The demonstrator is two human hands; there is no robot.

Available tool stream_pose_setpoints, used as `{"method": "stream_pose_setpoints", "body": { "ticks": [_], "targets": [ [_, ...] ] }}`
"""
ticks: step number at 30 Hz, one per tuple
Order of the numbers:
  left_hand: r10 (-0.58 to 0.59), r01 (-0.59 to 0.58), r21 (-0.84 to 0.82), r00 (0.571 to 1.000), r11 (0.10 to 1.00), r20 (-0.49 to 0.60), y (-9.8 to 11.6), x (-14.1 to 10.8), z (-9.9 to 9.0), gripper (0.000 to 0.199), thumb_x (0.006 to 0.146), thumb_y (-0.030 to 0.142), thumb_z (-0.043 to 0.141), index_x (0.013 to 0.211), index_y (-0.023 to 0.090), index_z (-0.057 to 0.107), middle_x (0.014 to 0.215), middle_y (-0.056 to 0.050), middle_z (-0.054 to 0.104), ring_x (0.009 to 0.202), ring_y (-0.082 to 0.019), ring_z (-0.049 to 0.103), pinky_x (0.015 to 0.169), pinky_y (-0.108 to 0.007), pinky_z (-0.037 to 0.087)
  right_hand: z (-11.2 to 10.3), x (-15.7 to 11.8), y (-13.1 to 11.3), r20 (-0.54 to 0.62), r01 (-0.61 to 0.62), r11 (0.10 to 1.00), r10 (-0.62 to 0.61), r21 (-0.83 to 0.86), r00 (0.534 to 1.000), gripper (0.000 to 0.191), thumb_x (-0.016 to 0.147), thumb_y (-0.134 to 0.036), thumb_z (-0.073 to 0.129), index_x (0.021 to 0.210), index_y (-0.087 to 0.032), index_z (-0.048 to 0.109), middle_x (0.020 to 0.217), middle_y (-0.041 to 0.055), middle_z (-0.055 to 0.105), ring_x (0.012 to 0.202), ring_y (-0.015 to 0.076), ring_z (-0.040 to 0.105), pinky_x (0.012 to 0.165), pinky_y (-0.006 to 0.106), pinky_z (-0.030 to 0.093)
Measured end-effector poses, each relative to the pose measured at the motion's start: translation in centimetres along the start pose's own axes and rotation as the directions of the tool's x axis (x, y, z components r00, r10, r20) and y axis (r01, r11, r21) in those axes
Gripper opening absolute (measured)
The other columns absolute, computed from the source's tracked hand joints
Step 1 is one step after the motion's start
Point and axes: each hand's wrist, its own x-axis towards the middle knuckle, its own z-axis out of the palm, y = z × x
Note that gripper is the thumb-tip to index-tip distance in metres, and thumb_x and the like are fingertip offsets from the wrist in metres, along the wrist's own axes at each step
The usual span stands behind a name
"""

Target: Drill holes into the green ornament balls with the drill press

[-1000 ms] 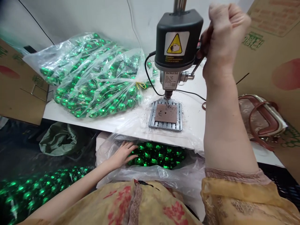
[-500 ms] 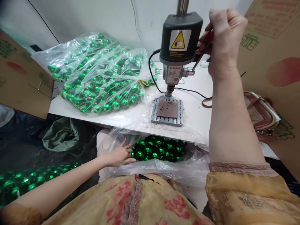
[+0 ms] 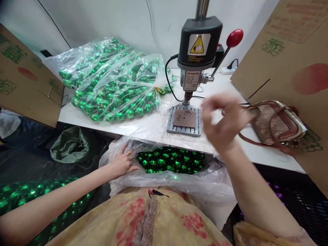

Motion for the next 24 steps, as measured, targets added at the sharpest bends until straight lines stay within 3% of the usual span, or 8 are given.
{"method": "stream_pose_setpoints", "body": {
  "ticks": [2, 5, 8, 10, 12, 15, 19, 24],
  "targets": [
    [-0.035, 0.034, -0.021, 0.999, 0.999, -0.023, -0.3, 0.0, -0.7, 0.05, 0.089, 0.057, 0.057, 0.064, 0.016, 0.071, 0.073, -0.01, 0.07, 0.112, -0.036, 0.06, 0.117, -0.065, 0.017, 2.4, -5.2, -2.9, 0.322, 0.122, 0.988, -0.146, 0.094, 0.935, 0.01, 0.089, -0.023, 0.052, 0.091, -0.022, 0.062, 0.07, -0.0026, 0.056, 0.064, 0.0061, 0.05, 0.063, 0.023, 0.041],
    [0.063, -0.058, -0.138, 0.997, 0.989, 0.036, 0.6, -0.3, -1.6, 0.046, 0.092, 0.059, 0.051, 0.097, 0.019, 0.073, 0.095, -0.009, 0.074, 0.123, -0.034, 0.056, 0.119, -0.062, 0.015, 6.6, -14.0, -5.4, 0.626, 0.174, 0.969, -0.247, 0.178, 0.739, 0.01, 0.088, -0.023, 0.054, 0.083, -0.02, 0.062, 0.07, -0.0007, 0.056, 0.064, 0.0083, 0.047, 0.057, 0.023, 0.037],
    [0.178, -0.136, -0.261, 0.973, 0.956, 0.147, 2.5, -0.8, -1.6, 0.054, 0.091, 0.063, 0.048, 0.126, 0.023, 0.062, 0.116, -0.011, 0.071, 0.125, -0.031, 0.056, 0.119, -0.056, 0.02, 10.1, -21.8, -5.9, 0.774, 0.186, 0.944, -0.331, 0.274, 0.54, 0.025, 0.09, -0.034, 0.052, 0.11, -0.022, 0.062, 0.102, 0.007, 0.065, 0.092, 0.0144, 0.057, 0.08, 0.03, 0.047],
    [0.158, -0.097, -0.268, 0.963, 0.958, 0.216, 3.5, -1.2, -1.2, 0.053, 0.093, 0.061, 0.046, 0.122, 0.022, 0.066, 0.1, -0.011, 0.075, 0.108, -0.029, 0.066, 0.117, -0.052, 0.025, 11.7, -25.6, -5.8, 0.814, 0.185, 0.918, -0.396, 0.35, 0.424, 0.036, 0.091, -0.037, 0.049, 0.125, -0.026, 0.056, 0.123, 0.0077, 0.062, 0.116, 0.0195, 0.054, 0.099, 0.04, 0.044],
    [0.115, -0.044, -0.255, 0.956, 0.966, 0.27, 4.0, -1.5, -0.9, 0.048, 0.096, 0.057, 0.042, 0.103, 0.022, 0.074, 0.075, -0.007, 0.073, 0.082, -0.024, 0.07, 0.116, -0.047, 0.026, 12.8, -28.3, -5.8, 0.841, 0.163, 0.911, -0.412, 0.378, 0.351, 0.045, 0.093, -0.031, 0.046, 0.137, -0.023, 0.047, 0.136, 0.0104, 0.055, 0.13, 0.0229, 0.048, 0.11, 0.048, 0.038],
    [0.109, -0.034, -0.256, 0.952, 0.966, 0.285, 4.0, -2.0, -0.6, 0.048, 0.098, 0.052, 0.043, 0.078, 0.022, 0.074, 0.059, -0.003, 0.067, 0.061, -0.017, 0.064, 0.116, -0.042, 0.028, 13.7, -30.5, -5.4, 0.866, 0.103, 0.915, -0.403, 0.391, 0.294, 0.053, 0.092, -0.029, 0.049, 0.143, -0.021, 0.039, 0.149, 0.0101, 0.044, 0.14, 0.0249, 0.04, 0.117, 0.054, 0.033],
    [0.164, -0.117, -0.201, 0.957, 0.973, 0.24, 3.8, -2.3, -1.1, 0.048, 0.091, 0.057, 0.053, 0.065, 0.02, 0.069, 0.054, -0.002, 0.064, 0.055, -0.016, 0.06, 0.114, -0.044, 0.031, 14.5, -31.8, -3.1, 0.906, -0.038, 0.94, -0.316, 0.339, 0.281, 0.055, 0.088, -0.042, 0.057, 0.137, -0.02, 0.046, 0.149, 0.0107, 0.043, 0.139, 0.0267, 0.041, 0.116, 0.057, 0.036],
    [0.169, -0.149, -0.143, 0.976, 0.978, 0.137, 3.9, -2.5, -2.3, 0.047, 0.095, 0.052, 0.05, 0.066, 0.019, 0.066, 0.056, 0.0, 0.064, 0.055, -0.015, 0.06, 0.116, -0.048, 0.03, 15.1, -31.7, 1.0, 0.948, -0.314, 0.947, 0.04, 0.065, 0.317, 0.044, 0.089, -0.044, 0.056, 0.123, -0.017, 0.055, 0.128, 0.0093, 0.058, 0.116, 0.0184, 0.058, 0.099, 0.044, 0.052]
  ]
}}
